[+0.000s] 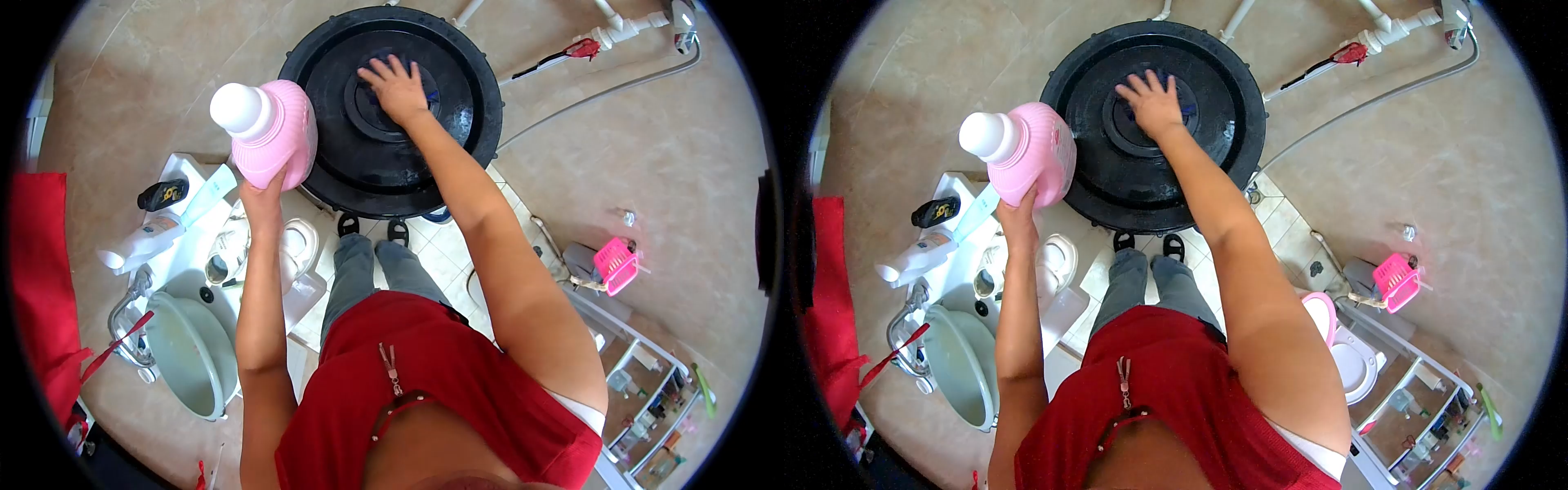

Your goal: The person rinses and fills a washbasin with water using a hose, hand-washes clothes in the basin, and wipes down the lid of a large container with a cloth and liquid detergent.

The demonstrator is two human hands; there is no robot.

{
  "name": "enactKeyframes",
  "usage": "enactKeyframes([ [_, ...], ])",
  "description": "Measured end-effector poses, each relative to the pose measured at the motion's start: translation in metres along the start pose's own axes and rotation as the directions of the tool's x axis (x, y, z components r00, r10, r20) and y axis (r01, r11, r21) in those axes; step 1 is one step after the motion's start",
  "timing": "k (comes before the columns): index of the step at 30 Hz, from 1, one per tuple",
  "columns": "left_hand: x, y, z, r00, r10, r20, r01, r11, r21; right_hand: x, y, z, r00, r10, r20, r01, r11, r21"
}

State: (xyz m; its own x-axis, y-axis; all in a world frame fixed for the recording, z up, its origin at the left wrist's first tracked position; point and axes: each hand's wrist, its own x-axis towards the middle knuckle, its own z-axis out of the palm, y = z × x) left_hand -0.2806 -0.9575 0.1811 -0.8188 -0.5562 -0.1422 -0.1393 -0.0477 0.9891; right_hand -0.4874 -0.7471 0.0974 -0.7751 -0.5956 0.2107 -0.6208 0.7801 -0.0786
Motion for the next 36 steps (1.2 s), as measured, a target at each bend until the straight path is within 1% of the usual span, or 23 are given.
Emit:
enactKeyframes([
  [1,0.000,-0.001,0.000,1.000,-0.018,-0.007,0.017,1.000,-0.025,-0.001,0.005,-0.002,0.998,0.066,-0.010,-0.066,0.998,-0.005],
  [2,0.001,-0.003,-0.001,0.999,-0.033,-0.014,0.033,0.998,-0.053,-0.008,0.010,0.000,0.993,0.104,-0.055,-0.105,0.994,-0.028],
  [3,0.002,-0.003,0.000,0.999,-0.048,-0.021,0.046,0.995,-0.083,-0.018,0.010,-0.002,0.986,0.158,-0.048,-0.161,0.986,-0.053],
  [5,0.000,0.004,0.005,0.998,-0.035,-0.047,0.033,0.998,-0.047,-0.045,-0.001,-0.012,0.963,0.267,-0.038,-0.270,0.957,-0.106],
  [7,0.001,0.008,0.010,0.998,-0.003,-0.068,0.000,0.999,-0.046,-0.063,-0.022,-0.018,0.948,0.297,0.118,-0.286,0.953,-0.101],
  [9,0.003,0.007,0.017,0.996,0.048,-0.079,-0.053,0.996,-0.069,-0.068,-0.045,-0.016,0.984,0.129,0.123,-0.133,0.991,0.022],
  [10,0.005,0.006,0.018,0.998,0.023,-0.059,-0.028,0.996,-0.082,-0.060,-0.055,-0.010,0.988,0.108,0.113,-0.117,0.991,0.070],
  [12,0.012,0.002,0.019,1.000,-0.021,-0.021,0.018,0.995,-0.097,-0.036,-0.055,0.009,0.992,0.013,-0.128,0.004,0.991,0.135],
  [13,0.015,0.001,0.021,1.000,-0.010,-0.013,0.009,0.997,-0.082,-0.020,-0.050,0.014,0.967,-0.029,-0.252,0.071,0.985,0.159],
  [15,0.024,0.000,0.027,1.000,0.008,0.008,-0.007,0.999,-0.047,0.003,-0.028,0.013,0.990,-0.017,-0.143,0.030,0.995,0.091],
  [16,0.028,0.000,0.031,1.000,0.008,0.011,-0.008,0.998,-0.064,0.009,-0.016,0.008,0.997,0.047,-0.059,-0.046,0.999,0.002],
  [17,0.032,-0.001,0.037,1.000,0.007,0.019,-0.005,0.996,-0.084,0.011,-0.003,0.005,0.991,0.099,-0.086,-0.104,0.993,-0.052],
  [19,0.036,-0.002,0.046,0.999,0.011,0.046,-0.006,0.994,-0.109,0.000,0.020,0.005,0.974,0.108,-0.197,-0.138,0.980,-0.146],
  [22,0.041,0.000,0.061,0.997,0.026,0.067,-0.016,0.989,-0.148,-0.041,0.022,-0.005,0.970,0.175,-0.167,-0.212,0.948,-0.238],
  [25,0.048,-0.005,0.068,0.999,-0.012,0.039,0.019,0.981,-0.191,-0.065,0.012,-0.026,0.978,0.184,0.101,-0.168,0.975,-0.148],
  [27,0.058,-0.021,0.063,0.999,-0.054,0.003,0.053,0.974,-0.219,-0.051,0.017,-0.044,0.960,0.265,0.090,-0.273,0.958,0.087],
  [28,0.059,-0.021,0.063,0.998,-0.066,0.016,0.067,0.980,-0.189,-0.041,0.020,-0.053,0.947,0.308,0.089,-0.320,0.925,0.207],
  [30,0.057,-0.020,0.062,0.995,-0.085,0.044,0.090,0.988,-0.124,-0.006,0.024,-0.069,0.956,0.249,-0.154,-0.199,0.939,0.279],
  [31,0.056,-0.021,0.064,0.996,-0.079,0.052,0.082,0.994,-0.070,0.013,0.024,-0.074,0.937,0.223,-0.270,-0.136,0.943,0.304],
  [33,0.053,-0.022,0.071,0.996,-0.064,0.069,0.061,0.997,0.042,0.056,0.021,-0.079,0.883,0.138,-0.448,0.002,0.955,0.298],
  [34,0.053,-0.026,0.073,0.995,-0.030,0.092,0.026,0.999,0.041,0.077,0.019,-0.074,0.864,0.091,-0.495,0.057,0.960,0.275],
  [35,0.051,-0.025,0.076,0.997,-0.019,0.076,0.015,0.999,0.048,0.098,0.016,-0.068,0.841,0.042,-0.540,0.112,0.962,0.250],
  [36,0.050,-0.023,0.080,0.998,-0.009,0.059,0.005,0.998,0.056,0.114,0.013,-0.060,0.864,-0.017,-0.504,0.157,0.959,0.237],
])
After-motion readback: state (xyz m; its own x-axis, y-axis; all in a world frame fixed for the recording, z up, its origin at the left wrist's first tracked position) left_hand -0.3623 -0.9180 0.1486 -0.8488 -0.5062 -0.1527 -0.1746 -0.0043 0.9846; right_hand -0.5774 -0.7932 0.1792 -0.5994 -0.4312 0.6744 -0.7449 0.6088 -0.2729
